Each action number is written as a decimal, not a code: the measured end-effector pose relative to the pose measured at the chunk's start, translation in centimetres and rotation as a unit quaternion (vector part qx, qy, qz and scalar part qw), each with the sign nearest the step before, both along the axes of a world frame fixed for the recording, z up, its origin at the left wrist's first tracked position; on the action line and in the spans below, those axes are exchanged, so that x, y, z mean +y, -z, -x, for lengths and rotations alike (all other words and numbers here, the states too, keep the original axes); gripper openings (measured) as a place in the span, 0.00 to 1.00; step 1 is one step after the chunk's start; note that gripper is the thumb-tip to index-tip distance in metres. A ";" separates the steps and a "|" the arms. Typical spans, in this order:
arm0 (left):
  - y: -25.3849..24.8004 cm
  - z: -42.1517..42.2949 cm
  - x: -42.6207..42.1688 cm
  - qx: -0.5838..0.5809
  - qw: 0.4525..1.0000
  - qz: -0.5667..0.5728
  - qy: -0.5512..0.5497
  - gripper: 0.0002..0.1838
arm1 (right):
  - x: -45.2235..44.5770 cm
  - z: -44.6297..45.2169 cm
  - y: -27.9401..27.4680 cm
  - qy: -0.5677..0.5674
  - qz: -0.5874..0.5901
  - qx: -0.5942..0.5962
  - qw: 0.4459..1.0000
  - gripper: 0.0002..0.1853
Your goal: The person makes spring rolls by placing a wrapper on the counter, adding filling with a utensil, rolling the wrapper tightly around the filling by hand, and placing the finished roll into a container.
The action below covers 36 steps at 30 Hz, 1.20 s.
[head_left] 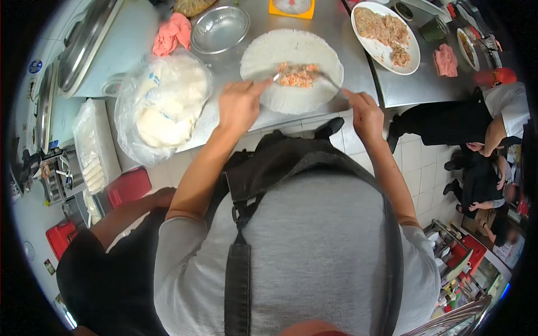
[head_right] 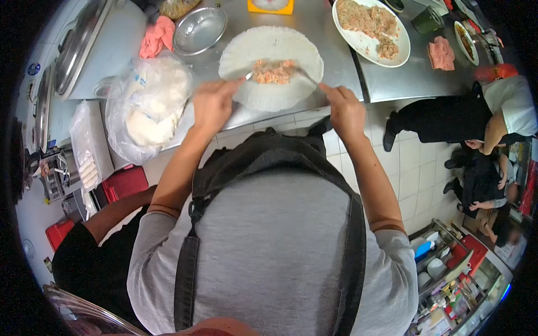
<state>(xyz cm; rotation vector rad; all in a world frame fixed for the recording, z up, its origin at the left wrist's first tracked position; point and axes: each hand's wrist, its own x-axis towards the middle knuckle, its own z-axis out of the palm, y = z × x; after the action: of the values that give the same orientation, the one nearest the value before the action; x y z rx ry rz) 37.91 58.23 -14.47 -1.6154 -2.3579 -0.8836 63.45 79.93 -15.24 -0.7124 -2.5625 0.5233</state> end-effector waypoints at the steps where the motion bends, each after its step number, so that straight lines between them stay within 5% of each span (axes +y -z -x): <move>1: 1.4 0.5 0.1 0.025 1.000 0.004 0.011 0.25 | 0.5 0.0 0.6 -0.011 -0.012 -0.008 1.000 0.19; 5: 0.6 1.8 -0.7 0.017 0.999 0.032 0.005 0.21 | 0.5 -0.8 -0.6 0.025 0.041 0.010 0.999 0.19; 10: 0.9 1.5 2.4 -0.037 0.999 -0.009 -0.036 0.15 | -0.8 0.7 0.5 -0.096 0.022 0.016 0.995 0.20; 15: 3.5 -1.2 3.2 0.006 1.000 0.019 0.016 0.15 | 0.6 1.1 2.1 -0.010 0.011 0.024 1.000 0.20; 22: 2.2 -1.1 4.4 -0.095 0.995 -0.002 -0.024 0.16 | 1.8 -0.2 1.9 -0.032 0.085 0.035 0.995 0.19; 25: 2.3 -1.5 5.0 -0.001 0.998 0.043 0.036 0.15 | 2.6 -0.4 1.4 0.015 0.065 0.018 0.998 0.18; 28: 0.4 0.0 3.5 -0.045 0.997 -0.028 0.053 0.16 | 2.6 -1.6 0.8 0.005 0.080 0.023 0.996 0.18; 30: -0.7 0.6 2.2 -0.110 0.993 0.029 -0.026 0.18 | 2.3 -2.4 0.8 -0.015 0.197 0.047 0.979 0.18; 33: 1.0 -0.4 2.6 -0.041 0.998 0.030 -0.021 0.21 | 0.6 -0.8 1.1 -0.035 0.085 0.009 0.996 0.19; 36: 2.4 -2.1 3.2 -0.001 0.999 0.036 0.026 0.21 | 1.0 0.1 1.5 0.016 0.099 0.013 0.995 0.19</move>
<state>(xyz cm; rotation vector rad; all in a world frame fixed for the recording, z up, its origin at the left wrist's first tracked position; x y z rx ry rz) 40.03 61.47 -16.86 -1.7109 -2.3858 -0.8198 63.37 80.96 -16.74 -0.8069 -2.4936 0.7794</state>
